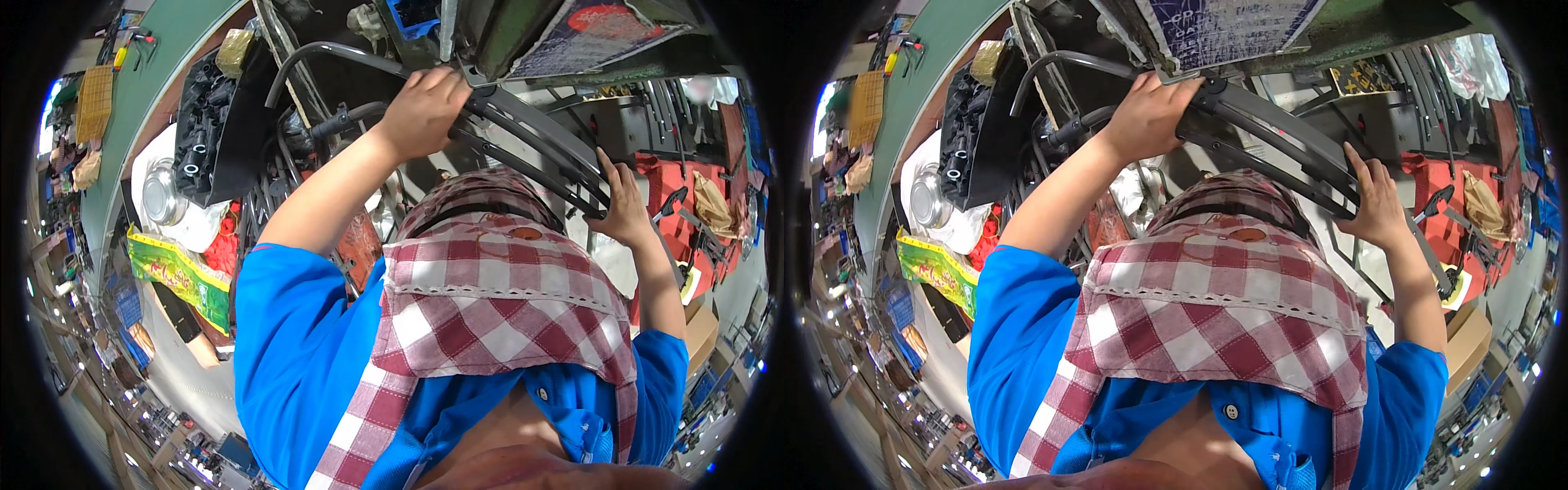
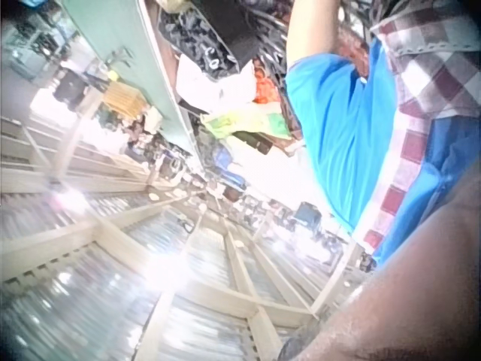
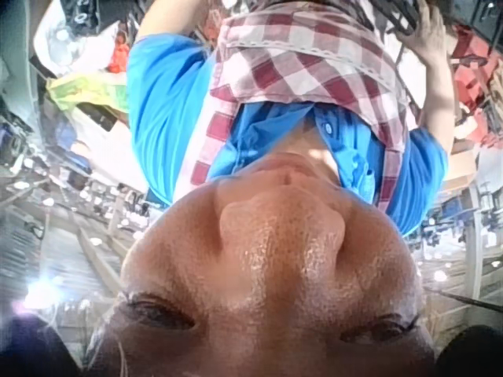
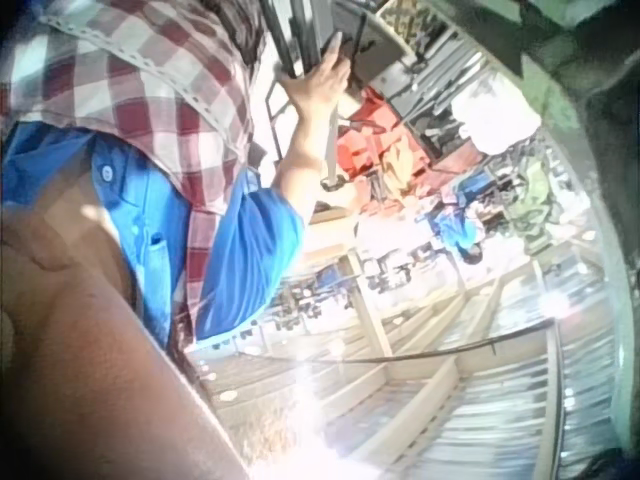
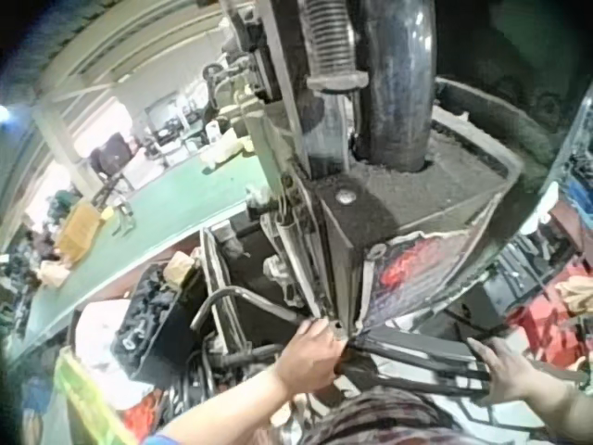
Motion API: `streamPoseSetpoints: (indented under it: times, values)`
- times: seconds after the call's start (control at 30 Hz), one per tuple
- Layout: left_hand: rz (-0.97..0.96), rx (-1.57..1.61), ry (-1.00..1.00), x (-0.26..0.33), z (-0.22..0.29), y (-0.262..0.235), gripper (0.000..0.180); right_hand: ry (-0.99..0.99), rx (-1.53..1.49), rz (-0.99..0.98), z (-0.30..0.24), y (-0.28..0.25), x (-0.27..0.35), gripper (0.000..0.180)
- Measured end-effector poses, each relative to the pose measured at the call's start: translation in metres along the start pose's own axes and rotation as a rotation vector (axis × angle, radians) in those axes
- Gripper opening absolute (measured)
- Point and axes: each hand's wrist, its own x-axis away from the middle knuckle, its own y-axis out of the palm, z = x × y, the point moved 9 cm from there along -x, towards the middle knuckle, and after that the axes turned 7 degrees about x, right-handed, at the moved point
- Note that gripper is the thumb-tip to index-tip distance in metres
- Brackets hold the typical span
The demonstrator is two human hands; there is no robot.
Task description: The person picks up metal frame components from a pile and inserts them into a press machine. They repeatedly handle the frames, align them, and operate the press to join parts, then place the assembled frames back into the pile.
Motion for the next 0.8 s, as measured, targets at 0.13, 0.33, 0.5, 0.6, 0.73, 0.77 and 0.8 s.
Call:
streamPoseSetpoints:
  times: [0.13,0.33,0.5,0.6,0.73,0.77,0.8]
  values:
    - [0.013,-0.099,-0.072,0.006,-0.011,-0.013,0.072,0.031,0.064,-0.038,0.001,-0.007,-0.002,0.115]
    - [-0.069,-0.058,-0.061,0.007,-0.015,-0.007,0.063,0.034,0.021,-0.107,0.001,-0.008,-0.005,0.114]
    - [-0.114,-0.057,-0.077,0.005,-0.016,-0.008,0.061,0.049,0.038,-0.136,0.001,-0.009,-0.005,0.114]
    - [-0.142,-0.092,-0.078,0.008,-0.019,-0.002,0.063,0.036,0.015,-0.115,-0.003,-0.009,-0.005,0.113]
    - [-0.167,-0.082,-0.092,0.006,-0.02,-0.002,0.065,0.049,0.022,-0.113,-0.005,-0.012,-0.004,0.113]
    - [-0.157,-0.077,-0.089,0.007,-0.019,-0.003,0.066,0.054,0.014,-0.119,-0.005,-0.012,-0.004,0.113]
    - [-0.148,-0.073,-0.087,0.007,-0.019,-0.004,0.066,0.059,0.006,-0.125,-0.005,-0.011,-0.004,0.113]
